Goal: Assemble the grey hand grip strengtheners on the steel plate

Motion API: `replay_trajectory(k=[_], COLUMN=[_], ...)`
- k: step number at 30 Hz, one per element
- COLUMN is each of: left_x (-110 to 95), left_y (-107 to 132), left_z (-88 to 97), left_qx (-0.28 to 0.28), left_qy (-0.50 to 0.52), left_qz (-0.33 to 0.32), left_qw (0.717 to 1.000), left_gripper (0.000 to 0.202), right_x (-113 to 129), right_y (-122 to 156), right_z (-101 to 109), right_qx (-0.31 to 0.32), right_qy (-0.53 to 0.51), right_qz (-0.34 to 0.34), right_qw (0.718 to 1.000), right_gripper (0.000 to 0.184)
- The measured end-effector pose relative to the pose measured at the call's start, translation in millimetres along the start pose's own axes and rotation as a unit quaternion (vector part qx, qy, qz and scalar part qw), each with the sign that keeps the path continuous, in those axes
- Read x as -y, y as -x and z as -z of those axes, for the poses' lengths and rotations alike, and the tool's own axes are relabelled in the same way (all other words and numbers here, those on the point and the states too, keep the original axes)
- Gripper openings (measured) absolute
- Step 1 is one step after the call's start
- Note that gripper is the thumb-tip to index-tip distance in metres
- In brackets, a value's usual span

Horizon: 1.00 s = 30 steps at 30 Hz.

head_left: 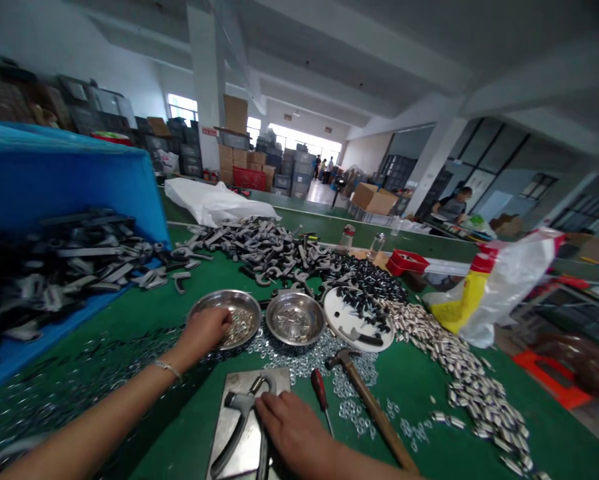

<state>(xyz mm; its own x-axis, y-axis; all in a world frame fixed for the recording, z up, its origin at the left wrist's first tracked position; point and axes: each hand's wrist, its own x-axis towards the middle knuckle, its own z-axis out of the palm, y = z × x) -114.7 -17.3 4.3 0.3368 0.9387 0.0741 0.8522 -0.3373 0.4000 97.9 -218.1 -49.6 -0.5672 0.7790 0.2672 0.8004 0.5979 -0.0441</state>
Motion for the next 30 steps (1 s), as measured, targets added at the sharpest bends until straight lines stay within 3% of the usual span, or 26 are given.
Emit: replay_trajectory(k=[3,5,9,12,15,19,21,26,30], left_x=[-17,-25,-30,-28,-28,-28,-27,-31,-30], left_y=[40,75,149,182,181,168,167,169,166], left_z=[21.2,29.3,31.0,18.8,3.5,-6.2,-7.7,-9.0,-7.4], left_qx=[0.02,0.017,-0.002,0.009,0.032,0.031,0.035,0.076,0.062], left_qy=[0.048,0.126,0.28,0.348,0.41,0.434,0.437,0.45,0.432], left_qz=[-0.009,-0.02,0.023,0.089,0.1,0.099,0.108,0.107,0.082], left_qw=[0.999,0.992,0.96,0.933,0.906,0.895,0.892,0.883,0.896], left_gripper=[0.014,0.013,0.012,0.013,0.014,0.018,0.02,0.02,0.019], right_x=[-5,-25,-82,-106,-114,-112,-99,-41,-11], right_y=[4,18,80,133,155,139,124,82,51], right_z=[18,29,42,45,47,63,75,93,94], right_qx=[-0.001,-0.001,-0.045,0.005,0.05,-0.039,-0.047,0.124,0.128], right_qy=[-0.053,-0.091,-0.036,0.082,0.099,-0.006,-0.107,-0.327,-0.326], right_qz=[-0.02,-0.038,-0.163,-0.233,-0.267,-0.309,-0.337,-0.328,-0.329], right_qw=[0.998,0.995,0.985,0.969,0.957,0.95,0.934,0.878,0.877], right_gripper=[0.048,0.049,0.036,0.033,0.032,0.03,0.034,0.042,0.042])
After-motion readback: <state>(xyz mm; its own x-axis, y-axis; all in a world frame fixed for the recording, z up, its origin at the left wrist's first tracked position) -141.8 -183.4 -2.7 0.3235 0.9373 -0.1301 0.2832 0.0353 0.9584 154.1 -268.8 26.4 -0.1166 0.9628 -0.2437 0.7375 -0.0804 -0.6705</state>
